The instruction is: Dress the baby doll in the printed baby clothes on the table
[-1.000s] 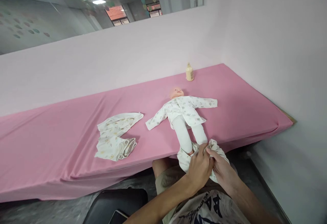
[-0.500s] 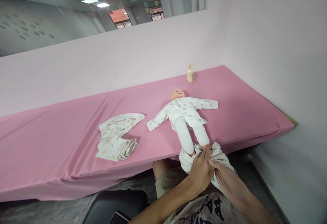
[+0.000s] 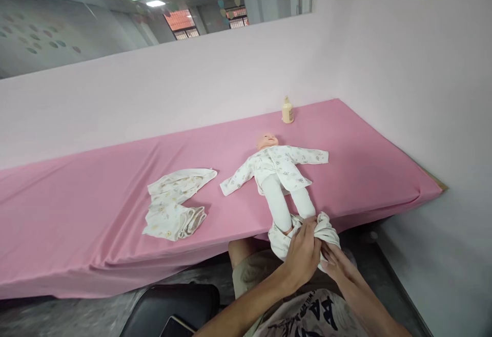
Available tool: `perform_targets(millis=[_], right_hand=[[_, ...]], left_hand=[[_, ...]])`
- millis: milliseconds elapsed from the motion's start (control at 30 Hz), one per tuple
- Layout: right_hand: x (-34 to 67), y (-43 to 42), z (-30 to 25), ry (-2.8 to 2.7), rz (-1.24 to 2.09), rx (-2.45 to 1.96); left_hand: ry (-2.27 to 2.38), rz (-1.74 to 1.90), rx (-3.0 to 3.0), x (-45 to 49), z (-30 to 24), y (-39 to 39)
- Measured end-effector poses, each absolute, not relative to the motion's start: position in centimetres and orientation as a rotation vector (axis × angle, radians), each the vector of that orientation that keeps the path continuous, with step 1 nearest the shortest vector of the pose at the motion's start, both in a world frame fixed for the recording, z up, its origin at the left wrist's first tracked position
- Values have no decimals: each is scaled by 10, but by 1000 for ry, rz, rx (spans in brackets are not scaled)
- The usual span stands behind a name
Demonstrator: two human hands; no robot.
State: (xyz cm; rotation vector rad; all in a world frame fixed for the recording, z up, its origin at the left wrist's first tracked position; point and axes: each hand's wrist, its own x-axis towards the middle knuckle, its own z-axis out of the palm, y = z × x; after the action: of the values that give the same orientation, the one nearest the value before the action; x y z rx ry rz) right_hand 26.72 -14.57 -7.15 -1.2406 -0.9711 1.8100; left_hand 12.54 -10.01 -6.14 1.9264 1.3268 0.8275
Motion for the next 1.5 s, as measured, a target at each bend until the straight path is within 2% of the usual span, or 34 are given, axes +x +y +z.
perform_targets(millis=[100,367,567,833,1033,1167,1367,1500], right_hand=[[269,-139,-74,-1039,1657,-1294],[262,-131,-102,-1208,1280,-1330],[258,-124,-112,-1166,1247,-1402],[266,-111,-93,-1334,1146,-1370],[282,-105,-113,-1647,595,-1261],[284,-106,-136,-1621,318,-1243],[273,-103,-145,-1419,226,-1338],[273,-93,-140,-1410,533,-1473]], left_hand=[[1320,792,1924,129,-65,-101],[1293,982,1888,131,-68,-101],[1314,999,1845,133,-70,-99],[1375,1004,1793,128,-57,-92],[1374,999,1707,123,-54,-84],[1372,1017,1639,120,-59,-81],[1336,974,1604,120,-60,-82],[1339,982,1569,121,-60,-83]])
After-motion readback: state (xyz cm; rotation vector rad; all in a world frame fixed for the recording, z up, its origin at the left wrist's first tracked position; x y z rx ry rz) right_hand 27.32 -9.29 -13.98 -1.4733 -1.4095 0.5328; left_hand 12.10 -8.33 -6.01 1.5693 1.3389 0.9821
